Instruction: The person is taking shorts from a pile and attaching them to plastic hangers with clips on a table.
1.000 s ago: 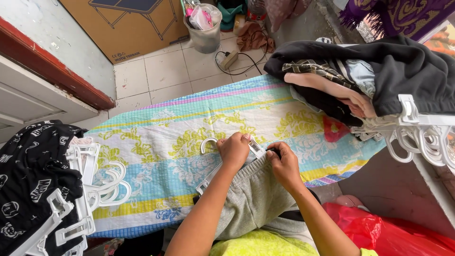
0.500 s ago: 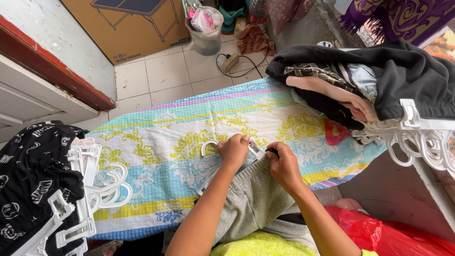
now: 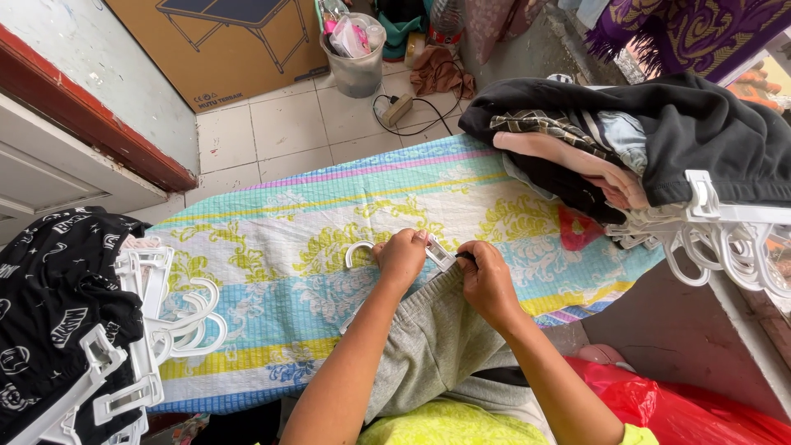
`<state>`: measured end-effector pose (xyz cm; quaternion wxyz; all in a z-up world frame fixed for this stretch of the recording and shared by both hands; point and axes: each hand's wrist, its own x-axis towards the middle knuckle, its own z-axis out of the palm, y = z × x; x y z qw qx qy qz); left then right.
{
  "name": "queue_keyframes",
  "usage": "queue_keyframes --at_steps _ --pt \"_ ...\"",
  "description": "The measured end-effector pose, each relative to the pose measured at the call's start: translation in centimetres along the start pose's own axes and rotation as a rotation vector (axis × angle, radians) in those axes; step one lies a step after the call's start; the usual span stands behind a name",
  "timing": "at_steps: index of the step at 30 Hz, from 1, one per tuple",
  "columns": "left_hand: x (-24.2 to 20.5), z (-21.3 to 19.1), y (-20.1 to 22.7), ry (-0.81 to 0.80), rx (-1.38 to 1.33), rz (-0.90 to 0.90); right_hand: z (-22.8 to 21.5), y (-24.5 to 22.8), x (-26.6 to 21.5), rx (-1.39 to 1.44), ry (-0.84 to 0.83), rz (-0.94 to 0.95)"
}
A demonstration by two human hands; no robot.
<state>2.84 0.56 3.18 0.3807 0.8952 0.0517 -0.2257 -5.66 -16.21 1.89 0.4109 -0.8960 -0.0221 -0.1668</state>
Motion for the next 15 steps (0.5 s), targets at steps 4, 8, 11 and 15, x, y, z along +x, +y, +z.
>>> queue_keyframes --at_steps 4,8,11,15 --pt "-0.4 0.1 0.0 0.01 -0.023 0.003 0.1 -0.1 0.5 0.008 -0.016 0.088" --pt "-1.7 -1.1 1.1 -0.013 -0.061 -0.014 -0.5 -1.1 1.6 0.025 -0.074 0.228" --pt "-1.1 -0.5 0.6 0.022 -0.041 -0.011 -0.9 -2.0 2.5 0.022 -0.08 0.27" --pt "-1.6 -1.1 1.1 0.021 -0.048 -0.031 -1.1 -2.4 3.4 0.054 -0.121 0.377"
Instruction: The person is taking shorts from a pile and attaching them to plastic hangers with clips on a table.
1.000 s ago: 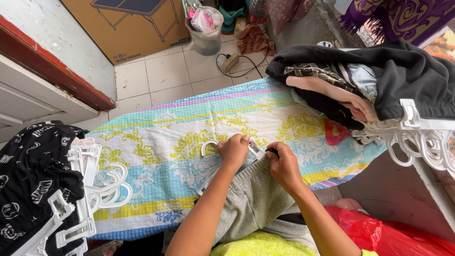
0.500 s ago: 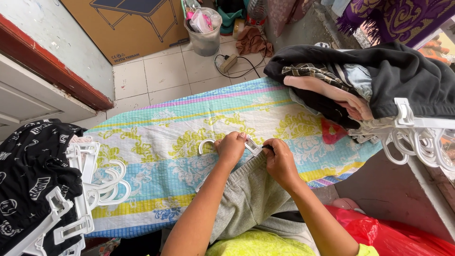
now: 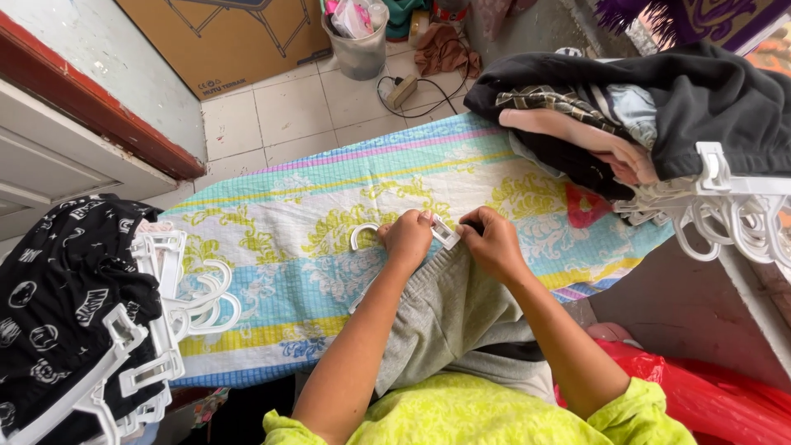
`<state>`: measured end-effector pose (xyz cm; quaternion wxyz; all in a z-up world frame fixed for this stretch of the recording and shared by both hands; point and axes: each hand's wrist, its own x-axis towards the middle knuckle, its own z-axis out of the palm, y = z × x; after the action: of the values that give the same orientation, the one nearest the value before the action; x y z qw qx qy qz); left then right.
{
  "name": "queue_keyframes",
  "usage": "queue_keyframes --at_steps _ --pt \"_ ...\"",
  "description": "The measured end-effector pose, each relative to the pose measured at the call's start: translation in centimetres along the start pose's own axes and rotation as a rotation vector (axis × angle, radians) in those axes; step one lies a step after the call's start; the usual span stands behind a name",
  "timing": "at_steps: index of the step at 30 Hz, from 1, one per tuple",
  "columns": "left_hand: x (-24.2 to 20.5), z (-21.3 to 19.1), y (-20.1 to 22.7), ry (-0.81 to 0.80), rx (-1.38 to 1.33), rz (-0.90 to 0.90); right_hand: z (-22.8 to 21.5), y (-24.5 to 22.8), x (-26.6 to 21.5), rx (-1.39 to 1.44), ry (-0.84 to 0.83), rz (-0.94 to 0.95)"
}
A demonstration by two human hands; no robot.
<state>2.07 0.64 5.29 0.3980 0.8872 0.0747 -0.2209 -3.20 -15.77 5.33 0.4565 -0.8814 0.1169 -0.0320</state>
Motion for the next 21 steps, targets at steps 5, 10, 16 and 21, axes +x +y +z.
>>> queue_keyframes --at_steps 5,10,16,21 --pt "-0.5 -0.5 0.5 -0.012 -0.018 -0.016 0.6 1.0 1.4 0.065 -0.028 0.047" --pt "0.5 1.7 -0.8 0.037 0.142 0.05 1.4 0.7 2.0 0.102 -0.051 0.028" --pt "-1.1 3.1 -1.7 0.392 0.188 0.376 2.5 1.9 1.2 0.108 0.003 -0.123" --pt "-0.4 5.6 -4.0 0.632 0.289 0.567 4.5 5.2 0.5 -0.021 0.118 -0.33"
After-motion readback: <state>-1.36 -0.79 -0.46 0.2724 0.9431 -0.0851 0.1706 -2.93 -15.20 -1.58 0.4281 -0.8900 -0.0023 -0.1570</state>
